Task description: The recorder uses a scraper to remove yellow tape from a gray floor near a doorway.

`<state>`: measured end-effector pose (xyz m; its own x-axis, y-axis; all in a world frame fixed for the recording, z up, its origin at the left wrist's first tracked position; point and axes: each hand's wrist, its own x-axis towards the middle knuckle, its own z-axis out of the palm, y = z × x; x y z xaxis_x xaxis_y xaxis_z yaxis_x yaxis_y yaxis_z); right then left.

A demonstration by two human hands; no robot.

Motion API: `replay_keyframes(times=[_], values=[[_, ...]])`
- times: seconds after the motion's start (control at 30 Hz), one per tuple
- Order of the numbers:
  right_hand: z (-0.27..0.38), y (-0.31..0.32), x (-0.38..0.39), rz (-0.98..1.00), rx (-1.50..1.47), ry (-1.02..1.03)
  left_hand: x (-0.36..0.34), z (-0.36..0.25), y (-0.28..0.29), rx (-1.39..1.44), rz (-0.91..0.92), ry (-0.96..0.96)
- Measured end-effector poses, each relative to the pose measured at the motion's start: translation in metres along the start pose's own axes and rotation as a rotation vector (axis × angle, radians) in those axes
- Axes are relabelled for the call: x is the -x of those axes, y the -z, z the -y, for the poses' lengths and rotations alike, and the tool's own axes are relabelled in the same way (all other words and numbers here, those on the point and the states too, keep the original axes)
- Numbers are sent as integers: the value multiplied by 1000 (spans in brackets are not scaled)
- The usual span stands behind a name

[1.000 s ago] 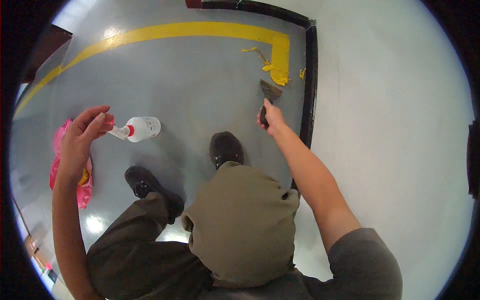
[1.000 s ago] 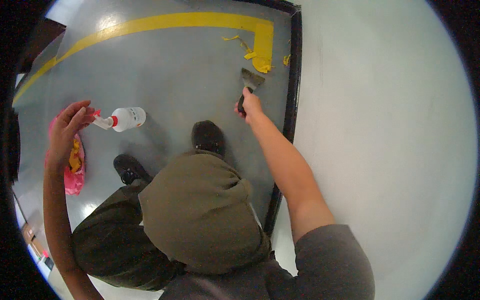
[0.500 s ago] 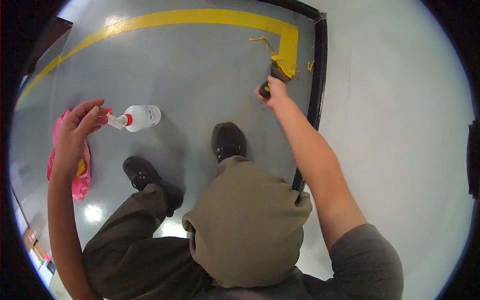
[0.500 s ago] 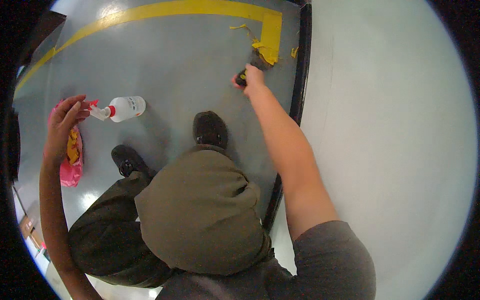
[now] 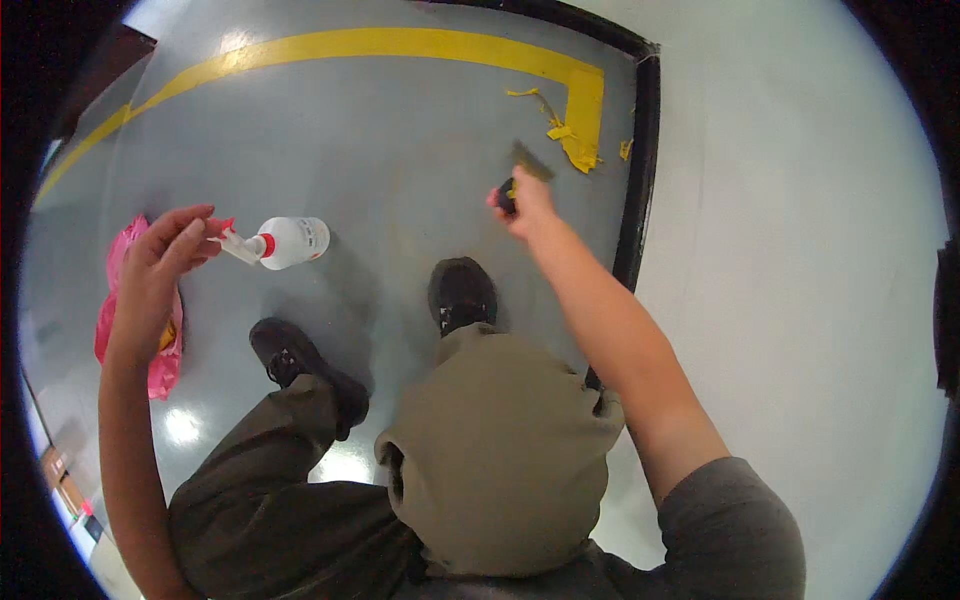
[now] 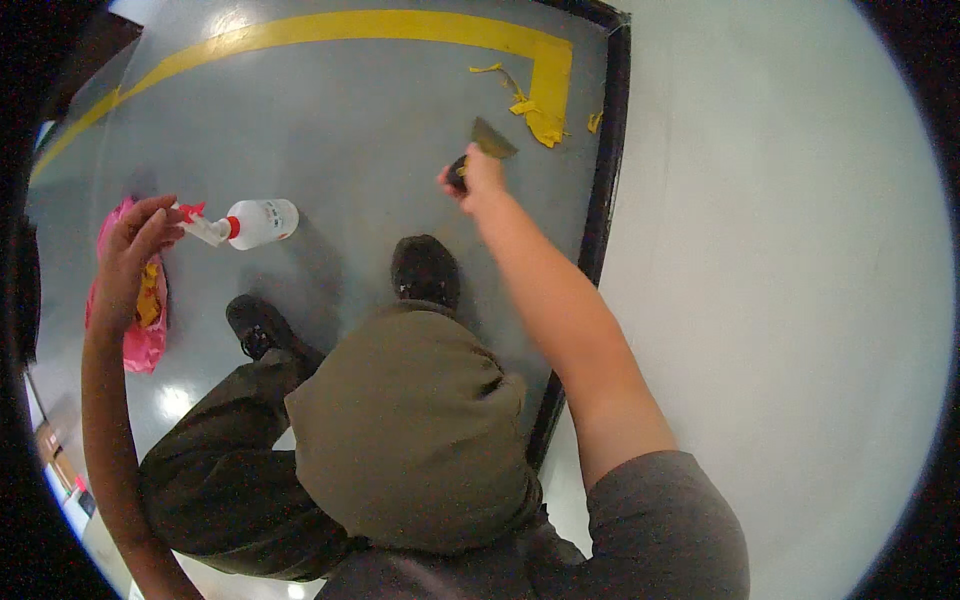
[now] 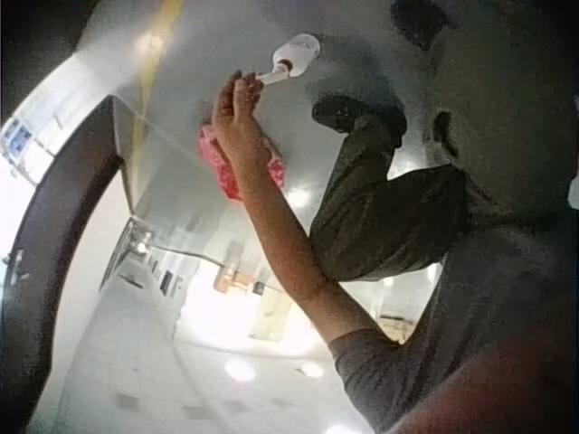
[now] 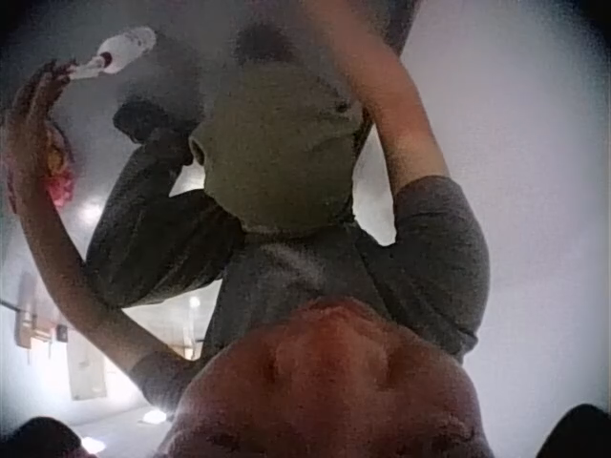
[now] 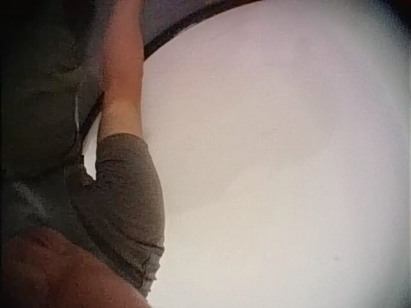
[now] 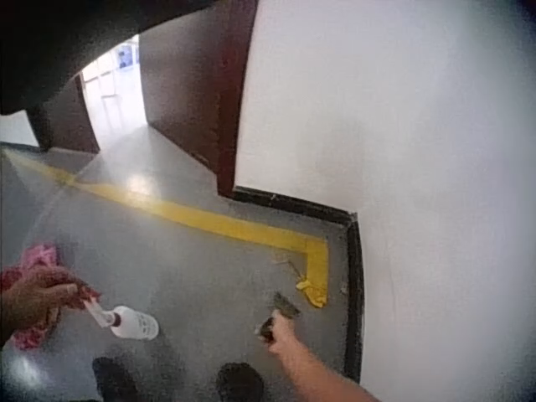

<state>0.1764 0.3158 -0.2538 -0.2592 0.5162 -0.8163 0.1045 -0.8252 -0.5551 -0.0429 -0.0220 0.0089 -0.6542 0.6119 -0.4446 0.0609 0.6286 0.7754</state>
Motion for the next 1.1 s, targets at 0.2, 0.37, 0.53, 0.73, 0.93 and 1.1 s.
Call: replay_keyframes(times=[0.2, 0.37, 0.53, 0.73, 0.93, 1.1], values=[[2, -4, 11, -105, -29, -44, 2, 2, 5, 32, -31, 18], [22, 33, -20, 17, 116, -68, 0, 6, 9, 47, -29, -7], [-8, -3, 23, 10, 134, -71, 5, 8, 9, -7, -10, 27], [11, 8, -1, -70, 64, -27, 6, 5, 8, 25, -20, 16], [16, 46, -17, 30, 299, -28, 3, 7, 12, 32, -19, -3], [-3, 35, -3, -35, 226, -51, 4, 6, 12, -16, 3, 22]])
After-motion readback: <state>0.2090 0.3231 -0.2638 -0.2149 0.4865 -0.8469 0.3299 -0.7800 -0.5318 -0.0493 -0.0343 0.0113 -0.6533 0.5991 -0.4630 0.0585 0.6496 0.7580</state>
